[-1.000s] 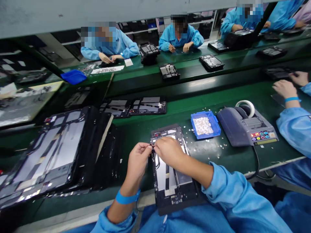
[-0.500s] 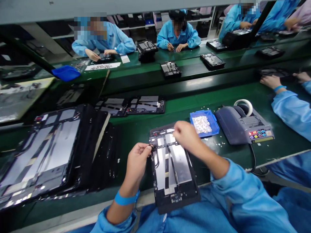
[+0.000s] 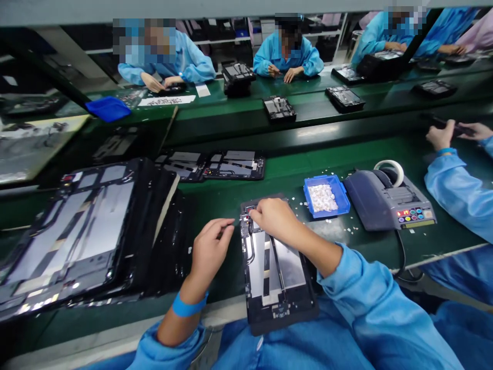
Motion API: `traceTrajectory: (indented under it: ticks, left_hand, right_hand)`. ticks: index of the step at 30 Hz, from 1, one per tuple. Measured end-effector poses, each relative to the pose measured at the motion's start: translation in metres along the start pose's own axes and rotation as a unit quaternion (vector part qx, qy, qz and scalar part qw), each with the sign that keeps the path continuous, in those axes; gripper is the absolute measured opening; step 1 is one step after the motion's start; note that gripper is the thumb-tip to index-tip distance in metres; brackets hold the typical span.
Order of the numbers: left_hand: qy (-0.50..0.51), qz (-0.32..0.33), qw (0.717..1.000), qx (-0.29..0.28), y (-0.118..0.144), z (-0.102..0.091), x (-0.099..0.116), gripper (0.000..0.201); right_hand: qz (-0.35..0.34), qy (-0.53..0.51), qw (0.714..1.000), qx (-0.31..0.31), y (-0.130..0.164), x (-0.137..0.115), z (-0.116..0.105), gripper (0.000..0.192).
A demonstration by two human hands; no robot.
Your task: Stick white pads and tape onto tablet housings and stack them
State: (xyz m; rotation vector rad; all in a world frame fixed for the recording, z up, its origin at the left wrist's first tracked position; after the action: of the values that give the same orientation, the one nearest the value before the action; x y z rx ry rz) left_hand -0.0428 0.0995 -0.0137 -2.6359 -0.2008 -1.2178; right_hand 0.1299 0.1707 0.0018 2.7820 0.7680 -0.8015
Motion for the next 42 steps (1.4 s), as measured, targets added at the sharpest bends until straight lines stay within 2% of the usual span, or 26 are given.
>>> traceTrajectory:
  ticks: [3,5,12,20,27,32,34,37,39,42]
  left_hand:
    - [-0.037,0.049,0.998,-0.008,0.000,0.007,0.008,0.021]
    - [-0.050,0.063,0.997,-0.005,0.001,0.009,0.009,0.022]
    - [-0.092,0.107,0.990,-0.014,0.008,0.016,0.011,0.025]
    - [-0.140,0.163,0.976,-0.027,0.010,0.025,0.021,0.034]
    - [-0.228,0.184,0.956,-0.038,0.012,0.033,0.028,0.036]
    - [-0.261,0.159,0.948,-0.085,0.008,0.038,0.025,0.042]
    - [-0.232,0.153,0.954,-0.111,0.004,0.038,0.023,0.042]
    - [-0.147,0.137,0.969,-0.140,-0.002,0.036,0.019,0.041]
    - [-0.080,0.096,0.982,-0.144,-0.009,0.032,0.012,0.038]
    - [0.009,-0.033,0.993,-0.117,-0.025,0.026,-0.007,0.029]
  right_hand:
    - [0.016,0.005,0.999,-0.049,-0.015,-0.002,0.015,0.028]
    - [0.023,-0.002,0.998,-0.060,-0.019,-0.001,0.020,0.024]
    - [0.040,0.037,0.997,-0.046,-0.020,0.001,0.025,0.024]
    - [0.027,0.056,0.995,-0.075,-0.026,0.002,0.029,0.024]
    - [0.017,0.053,0.996,-0.073,-0.028,0.004,0.029,0.026]
    - [-0.041,0.021,0.999,-0.010,-0.010,0.006,0.025,0.019]
    - [-0.088,0.006,0.996,0.029,0.001,0.007,0.024,0.016]
    - [-0.167,0.011,0.983,0.069,0.017,0.006,0.028,0.025]
    - [-0.204,0.042,0.975,0.077,0.022,0.004,0.034,0.034]
    - [-0.228,0.100,0.966,0.065,0.025,0.000,0.043,0.041]
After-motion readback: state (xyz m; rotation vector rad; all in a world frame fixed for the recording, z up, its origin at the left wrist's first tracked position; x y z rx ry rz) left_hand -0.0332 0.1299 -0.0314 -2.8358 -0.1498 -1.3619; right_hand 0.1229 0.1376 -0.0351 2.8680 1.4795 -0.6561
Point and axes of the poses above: each hand's wrist, its own y-axis away from the middle knuckle, its own z-axis out of the palm, x = y × z, the point moved 10 cm from there along -y, towards the middle knuckle, and after that the axes turned 10 degrees about -z, right-handed, at the moved point
